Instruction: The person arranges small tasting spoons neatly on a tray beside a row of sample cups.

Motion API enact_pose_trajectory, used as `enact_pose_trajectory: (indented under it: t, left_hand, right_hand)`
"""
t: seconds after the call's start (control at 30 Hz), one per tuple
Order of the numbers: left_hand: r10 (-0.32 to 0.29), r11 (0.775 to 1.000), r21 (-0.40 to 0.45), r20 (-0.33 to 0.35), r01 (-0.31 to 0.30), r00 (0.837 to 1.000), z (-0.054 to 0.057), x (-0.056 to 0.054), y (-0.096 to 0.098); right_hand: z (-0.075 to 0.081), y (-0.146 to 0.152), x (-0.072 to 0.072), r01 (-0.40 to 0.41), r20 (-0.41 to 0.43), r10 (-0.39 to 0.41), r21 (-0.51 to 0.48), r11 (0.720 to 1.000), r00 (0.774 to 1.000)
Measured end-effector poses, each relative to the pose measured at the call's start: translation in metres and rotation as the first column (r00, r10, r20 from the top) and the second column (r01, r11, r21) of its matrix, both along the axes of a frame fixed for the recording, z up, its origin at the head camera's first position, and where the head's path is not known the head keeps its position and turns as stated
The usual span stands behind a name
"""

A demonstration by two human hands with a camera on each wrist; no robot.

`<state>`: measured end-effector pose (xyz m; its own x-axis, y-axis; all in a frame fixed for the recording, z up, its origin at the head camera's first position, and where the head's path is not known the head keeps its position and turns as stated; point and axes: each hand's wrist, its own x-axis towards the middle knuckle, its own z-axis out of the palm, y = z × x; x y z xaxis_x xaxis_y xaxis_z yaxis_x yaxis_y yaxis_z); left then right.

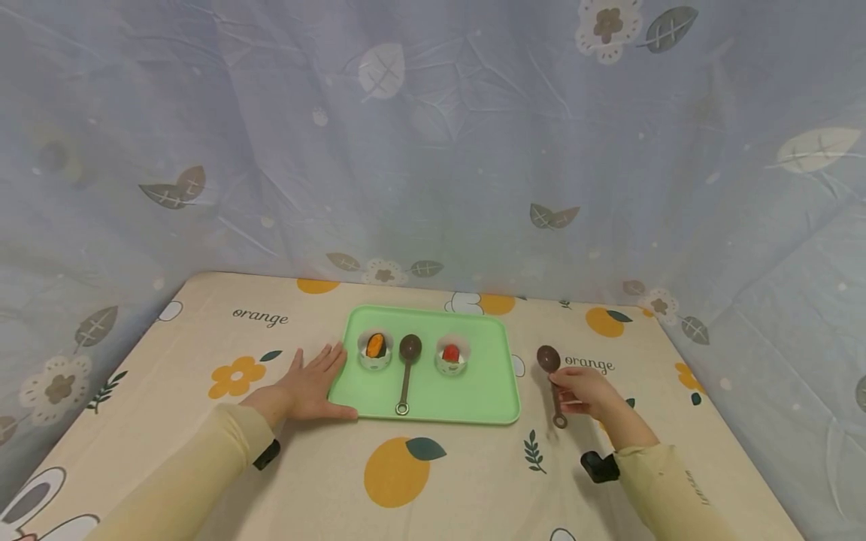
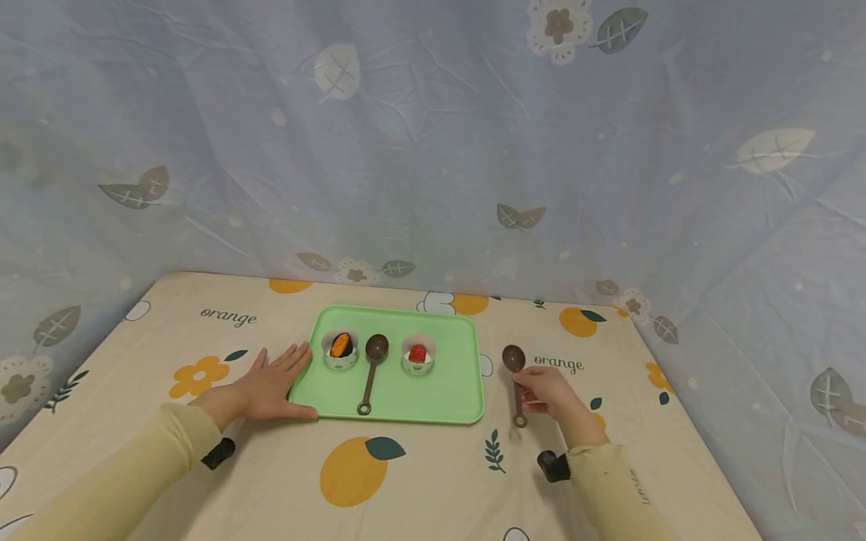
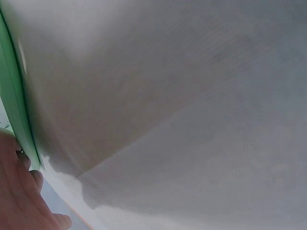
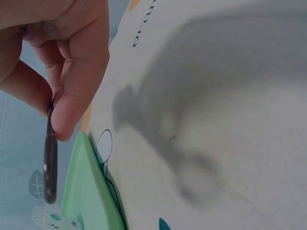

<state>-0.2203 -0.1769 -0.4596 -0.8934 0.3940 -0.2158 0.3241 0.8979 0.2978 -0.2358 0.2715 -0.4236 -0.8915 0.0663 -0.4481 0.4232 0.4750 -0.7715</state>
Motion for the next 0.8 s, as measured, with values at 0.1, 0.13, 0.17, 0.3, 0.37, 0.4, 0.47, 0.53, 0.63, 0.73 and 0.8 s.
enact_pose_trajectory:
  t: [0.1,0.13,0.17,0.3,0.37,0.4,0.47,0.53,0.63,0.73,0.8]
  left_hand:
    - [-0.003,1.0,0.008,-0.007,0.003,1.0,-0.001,0.0,0.0]
    - [-0.004,1.0,0.007,-0.008,0.004,1.0,-0.002,0.0,0.0]
    - [-0.003,1.0,0.003,-0.009,0.003,1.0,-0.002,0.0,0.0]
    - [-0.006,1.0,0.0,-0.009,0.006,1.0,-0.002,0.0,0.0]
    - [-0.007,1.0,-0.001,-0.007,0.007,1.0,-0.002,0.0,0.0]
    - [-0.008,1.0,-0.005,-0.005,0.008,1.0,-0.002,0.0,-0.001]
    - [-0.009,1.0,-0.013,-0.002,0.009,1.0,-0.002,-0.001,0.0]
    - [-0.011,1.0,-0.015,-0.001,0.011,1.0,-0.002,-0.001,0.0]
    - [-0.012,1.0,-0.014,-0.003,0.012,1.0,-0.002,-0.002,0.001]
    - [-0.009,1.0,-0.018,-0.003,0.009,1.0,-0.001,-0.001,0.001]
    - [-0.009,1.0,-0.018,-0.004,0.009,1.0,-0.001,-0.001,0.001]
  right_hand:
    - [0.0,-0.003,-0.001,-0.002,0.001,0.002,-0.006,1.0,1.0]
    - [-0.001,-0.004,-0.002,0.0,0.001,0.0,-0.008,1.0,1.0]
    - [-0.001,-0.005,-0.002,0.005,0.001,-0.005,-0.006,1.0,1.0]
    - [0.0,-0.009,-0.003,0.005,0.0,-0.005,0.006,1.0,1.0]
    - [0.0,-0.011,-0.004,0.013,0.0,-0.013,0.013,1.0,1.0]
    - [0.001,-0.012,-0.004,0.012,0.001,-0.012,0.015,1.0,1.0]
    - [0.002,-0.013,-0.005,0.013,0.006,-0.013,0.016,1.0,1.0]
    - [0.002,-0.015,-0.005,0.02,0.009,-0.02,0.013,1.0,1.0]
    - [0.002,-0.018,-0.006,0.02,0.012,-0.02,0.009,1.0,1.0]
    - [0.002,-0.022,-0.007,0.017,0.007,-0.017,0.003,1.0,1.0]
    - [0.002,-0.024,-0.008,0.01,0.003,-0.01,-0.006,1.0,1.0]
